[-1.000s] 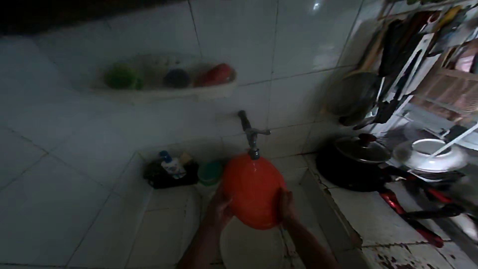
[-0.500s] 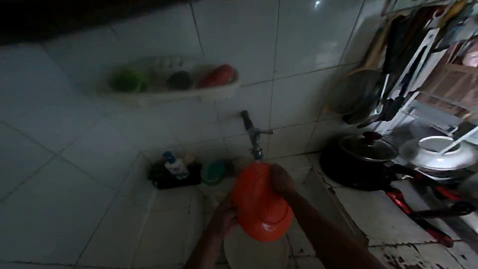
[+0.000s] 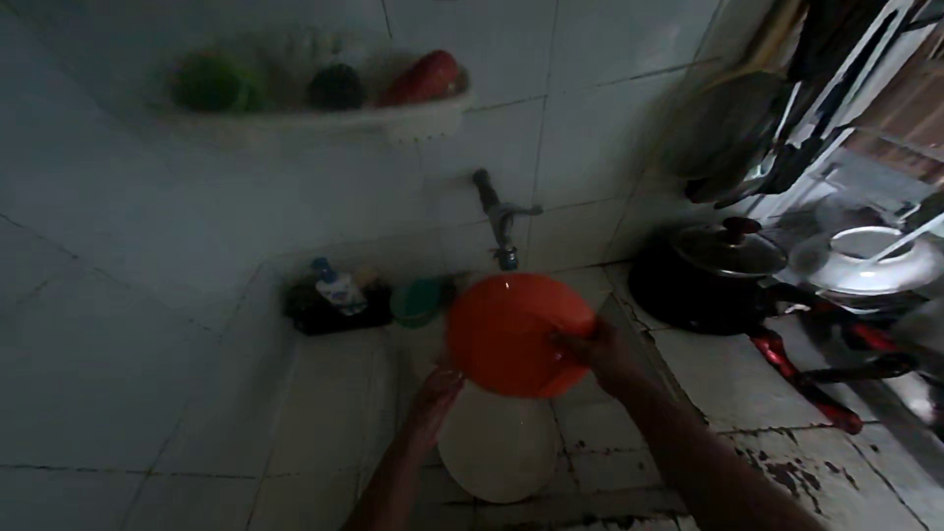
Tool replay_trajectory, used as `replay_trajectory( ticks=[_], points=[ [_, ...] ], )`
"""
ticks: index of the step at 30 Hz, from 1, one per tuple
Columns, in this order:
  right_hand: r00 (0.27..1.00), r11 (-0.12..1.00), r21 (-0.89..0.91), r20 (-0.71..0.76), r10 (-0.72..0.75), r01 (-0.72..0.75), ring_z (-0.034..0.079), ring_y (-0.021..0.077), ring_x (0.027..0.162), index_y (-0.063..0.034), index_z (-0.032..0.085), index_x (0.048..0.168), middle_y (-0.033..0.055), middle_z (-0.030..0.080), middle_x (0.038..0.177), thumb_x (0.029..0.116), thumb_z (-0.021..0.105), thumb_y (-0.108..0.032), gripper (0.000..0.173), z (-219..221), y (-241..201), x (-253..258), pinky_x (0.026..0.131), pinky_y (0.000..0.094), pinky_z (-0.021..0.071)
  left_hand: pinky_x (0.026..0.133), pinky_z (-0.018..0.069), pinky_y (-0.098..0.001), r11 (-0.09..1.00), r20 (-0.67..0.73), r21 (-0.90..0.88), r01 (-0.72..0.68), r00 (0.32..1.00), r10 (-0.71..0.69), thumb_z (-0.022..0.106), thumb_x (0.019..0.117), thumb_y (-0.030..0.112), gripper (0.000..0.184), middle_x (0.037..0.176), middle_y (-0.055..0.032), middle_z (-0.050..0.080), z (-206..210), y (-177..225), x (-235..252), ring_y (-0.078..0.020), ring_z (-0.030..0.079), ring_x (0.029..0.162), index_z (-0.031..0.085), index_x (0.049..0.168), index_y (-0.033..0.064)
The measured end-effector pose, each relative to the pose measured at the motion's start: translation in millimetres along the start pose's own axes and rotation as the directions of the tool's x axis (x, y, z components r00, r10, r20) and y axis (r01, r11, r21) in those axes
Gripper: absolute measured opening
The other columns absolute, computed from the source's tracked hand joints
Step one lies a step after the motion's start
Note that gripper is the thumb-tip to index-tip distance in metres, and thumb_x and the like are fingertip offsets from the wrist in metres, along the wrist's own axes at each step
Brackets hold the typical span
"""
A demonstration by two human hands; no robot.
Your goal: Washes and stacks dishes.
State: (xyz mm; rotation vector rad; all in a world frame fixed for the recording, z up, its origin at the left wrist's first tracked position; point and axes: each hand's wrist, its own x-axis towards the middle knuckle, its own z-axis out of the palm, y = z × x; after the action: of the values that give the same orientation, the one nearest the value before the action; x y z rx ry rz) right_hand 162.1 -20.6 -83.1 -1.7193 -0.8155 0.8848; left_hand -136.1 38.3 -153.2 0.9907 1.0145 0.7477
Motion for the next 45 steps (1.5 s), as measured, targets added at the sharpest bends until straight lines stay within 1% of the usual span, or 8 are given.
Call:
replay_trajectory(
  ticks=[5, 9, 15, 25, 30, 33, 39, 45],
  points=[
    [0.990, 0.884, -0.462, -0.080, -0.120, 0.070, 0.066, 0.0438, 0.102, 0.0034, 0.057, 0.128, 0.0279, 0.066, 0.108, 0.0791, 0.090, -0.030, 0.067, -60.8, -52.0, -10.4, 0.087, 0.0657, 0.0517, 0.108, 0.0460, -0.0485, 0.623, -0.326, 0.655, 0.428, 0.903, -0.278, 0.054, 0.1068, 0.023, 0.045, 0.138, -0.0280, 0.056, -13.1, -23.9, -18.6, -0.0364, 0.056, 0.128, 0.053, 0.137, -0.0093],
    [0.971, 0.759, -0.638, -0.075, -0.228, 0.129, 0.065, 0.0481, 0.095, 0.0051, 0.058, 0.119, 0.0291, 0.066, 0.098, 0.0770, 0.092, -0.029, 0.064, -89.1, -69.6, -20.2, 0.080, 0.0680, 0.0499, 0.095, 0.0551, -0.0504, 0.649, -0.371, 0.414, 0.638, 0.770, -0.519, 0.063, 0.1026, 0.029, 0.052, 0.132, -0.0253, 0.060, -17.1, -77.8, -18.2, -0.0350, 0.064, 0.116, 0.050, 0.142, -0.0022],
    [0.957, 0.685, -0.712, -0.064, -0.281, 0.154, 0.067, 0.0483, 0.089, 0.0032, 0.060, 0.114, 0.0280, 0.067, 0.093, 0.0760, 0.093, -0.027, 0.058, -103.3, -78.1, -37.2, 0.074, 0.0675, 0.0511, 0.099, 0.0537, -0.0527, 0.658, -0.325, 0.527, 0.538, 0.843, -0.429, 0.070, 0.0957, 0.013, 0.060, 0.138, -0.0258, 0.057, -13.0, -92.4, -25.8, -0.0372, 0.061, 0.123, 0.044, 0.148, 0.0008],
    [0.966, 0.736, -0.644, 0.024, -0.256, 0.211, 0.067, 0.0440, 0.087, 0.0010, 0.061, 0.115, 0.0247, 0.067, 0.094, 0.0751, 0.094, -0.024, 0.058, -138.8, -65.4, -53.4, 0.073, 0.0656, 0.0528, 0.081, 0.0582, -0.0423, 0.738, -0.296, 0.455, 0.499, 0.866, -0.403, 0.055, 0.1009, 0.003, 0.053, 0.124, -0.0236, 0.061, 36.4, 41.2, -65.7, -0.0298, 0.067, 0.098, 0.038, 0.152, 0.0050],
    [0.921, 0.727, -0.592, 0.073, -0.382, 0.348, 0.068, 0.0412, 0.085, 0.0034, 0.062, 0.111, 0.0231, 0.067, 0.092, 0.0728, 0.095, -0.024, 0.057, -173.8, -77.7, -68.4, 0.073, 0.0618, 0.0537, 0.098, 0.0516, -0.0540, 0.421, -0.330, 0.816, 0.397, 0.917, -0.225, 0.059, 0.1011, 0.015, 0.051, 0.135, -0.0271, 0.057, 98.1, 89.5, -49.0, -0.0384, 0.061, 0.119, 0.044, 0.147, -0.0009],
    [0.880, 0.673, -0.620, 0.064, -0.471, 0.405, 0.068, 0.0383, 0.083, -0.0005, 0.063, 0.116, 0.0201, 0.068, 0.092, 0.0716, 0.094, -0.030, 0.062, -230.3, -105.0, -81.9, 0.071, 0.0616, 0.0532, 0.109, 0.0419, -0.0575, 0.262, -0.244, 0.929, 0.261, 0.965, -0.096, 0.052, 0.1061, 0.016, 0.046, 0.142, -0.0288, 0.053, 132.1, 122.4, -31.8, -0.0417, 0.052, 0.132, 0.044, 0.148, -0.0024],
    [0.739, 0.379, -0.740, 0.231, -0.633, 0.556, 0.066, 0.0305, 0.079, -0.0076, 0.062, 0.119, 0.0125, 0.067, 0.089, 0.0655, 0.089, -0.038, 0.067, -410.2, -145.8, -98.7, 0.067, 0.0572, 0.0519, 0.113, 0.0349, -0.0629, 0.262, -0.090, 0.962, 0.074, 0.995, 0.052, 0.055, 0.1075, 0.024, 0.046, 0.145, -0.0308, 0.051, 161.9, 155.6, 24.8, -0.0465, 0.046, 0.137, 0.050, 0.146, -0.0007],
    [0.743, 0.263, -0.758, 0.398, -0.539, 0.597, 0.067, 0.0181, 0.073, -0.0154, 0.067, 0.104, 0.0008, 0.068, 0.080, 0.0579, 0.090, -0.031, 0.054, -533.0, -93.6, -95.1, 0.065, 0.0481, 0.0560, 0.114, 0.0310, -0.0663, 0.283, -0.095, 0.959, 0.030, 0.972, 0.217, 0.049, 0.1097, 0.029, 0.050, 0.147, -0.0335, 0.047, 168.3, 143.3, 47.3, -0.0500, 0.041, 0.140, 0.048, 0.147, -0.0031]
  ],
)
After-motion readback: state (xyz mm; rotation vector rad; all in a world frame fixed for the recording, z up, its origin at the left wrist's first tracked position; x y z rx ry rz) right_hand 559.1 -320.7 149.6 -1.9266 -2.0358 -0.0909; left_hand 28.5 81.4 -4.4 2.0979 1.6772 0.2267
